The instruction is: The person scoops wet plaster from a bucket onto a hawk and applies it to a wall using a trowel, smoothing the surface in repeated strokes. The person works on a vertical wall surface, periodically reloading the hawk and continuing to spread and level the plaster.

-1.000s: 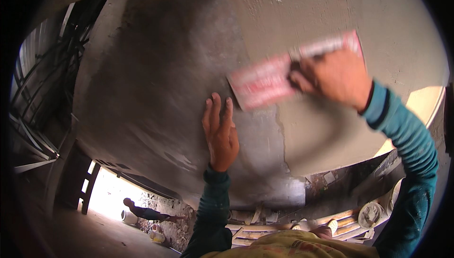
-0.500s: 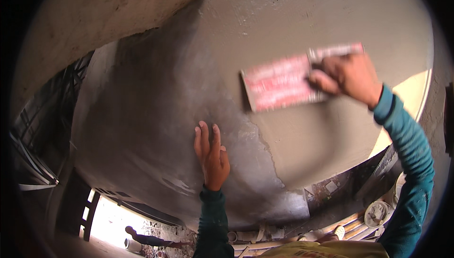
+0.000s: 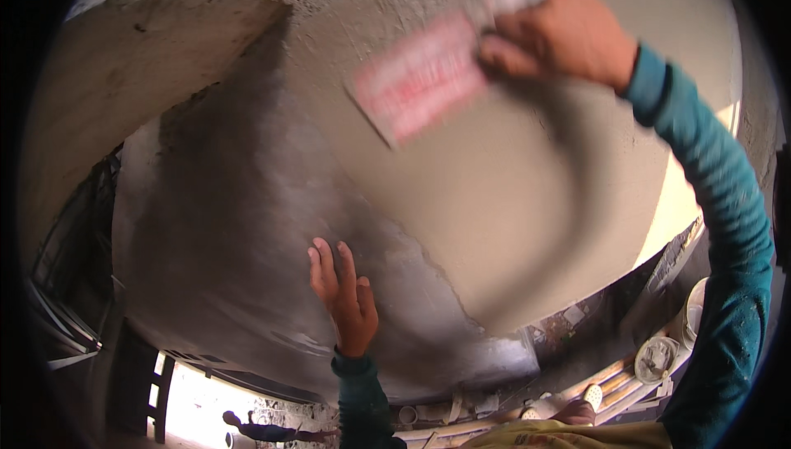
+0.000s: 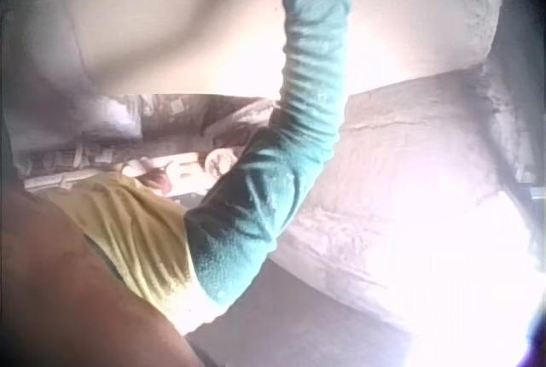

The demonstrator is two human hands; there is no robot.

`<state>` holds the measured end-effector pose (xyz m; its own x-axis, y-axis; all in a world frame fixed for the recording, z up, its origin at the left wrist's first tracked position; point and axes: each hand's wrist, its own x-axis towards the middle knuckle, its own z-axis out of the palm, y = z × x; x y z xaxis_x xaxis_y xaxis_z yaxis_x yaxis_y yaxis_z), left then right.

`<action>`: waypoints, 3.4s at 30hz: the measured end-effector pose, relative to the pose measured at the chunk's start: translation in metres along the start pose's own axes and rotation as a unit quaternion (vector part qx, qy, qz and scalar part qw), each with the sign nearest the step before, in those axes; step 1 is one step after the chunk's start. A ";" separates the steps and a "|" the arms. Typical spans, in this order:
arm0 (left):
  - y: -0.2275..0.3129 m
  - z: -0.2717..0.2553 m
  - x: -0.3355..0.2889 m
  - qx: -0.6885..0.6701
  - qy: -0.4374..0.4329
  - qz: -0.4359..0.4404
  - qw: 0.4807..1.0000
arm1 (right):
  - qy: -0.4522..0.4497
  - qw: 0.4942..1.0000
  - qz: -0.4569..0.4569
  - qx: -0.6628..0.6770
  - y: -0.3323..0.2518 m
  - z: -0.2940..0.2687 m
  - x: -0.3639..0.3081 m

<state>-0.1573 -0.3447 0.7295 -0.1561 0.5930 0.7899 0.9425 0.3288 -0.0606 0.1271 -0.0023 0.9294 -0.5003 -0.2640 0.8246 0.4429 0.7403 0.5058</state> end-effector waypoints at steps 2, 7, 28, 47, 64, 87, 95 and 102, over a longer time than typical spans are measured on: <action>-0.001 0.001 0.001 -0.001 0.012 0.006 1.000 | -0.060 0.997 -0.004 0.057 -0.051 0.023 -0.067; 0.005 0.010 0.012 -0.020 0.013 0.020 1.000 | -0.197 0.968 -0.002 0.152 -0.127 0.019 -0.219; -0.011 0.007 -0.001 -0.004 -0.002 0.004 1.000 | -0.057 0.990 -0.010 0.125 -0.017 -0.007 0.043; -0.006 0.011 0.010 0.002 0.005 0.021 1.000 | -0.077 0.970 0.150 0.174 -0.063 -0.007 -0.147; 0.062 0.018 0.054 -0.049 0.126 -0.038 0.990 | -0.062 0.998 0.028 -0.009 0.035 0.003 -0.074; 0.049 0.020 0.060 -0.056 0.095 0.010 0.994 | 0.190 0.765 0.431 0.439 -0.101 0.018 0.012; 0.053 0.008 0.058 -0.093 0.119 -0.006 0.989 | 0.170 0.820 0.461 0.296 -0.082 0.008 0.009; 0.094 -0.001 0.064 -0.078 0.219 -0.029 0.972 | 0.187 0.770 0.567 0.225 0.080 0.019 -0.091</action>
<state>-0.0785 -0.2766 0.7752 -0.1020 0.1956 0.9754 0.9745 0.2166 0.0585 0.1941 0.0924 0.8895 0.3043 0.6121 0.7299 0.0923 0.7437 -0.6622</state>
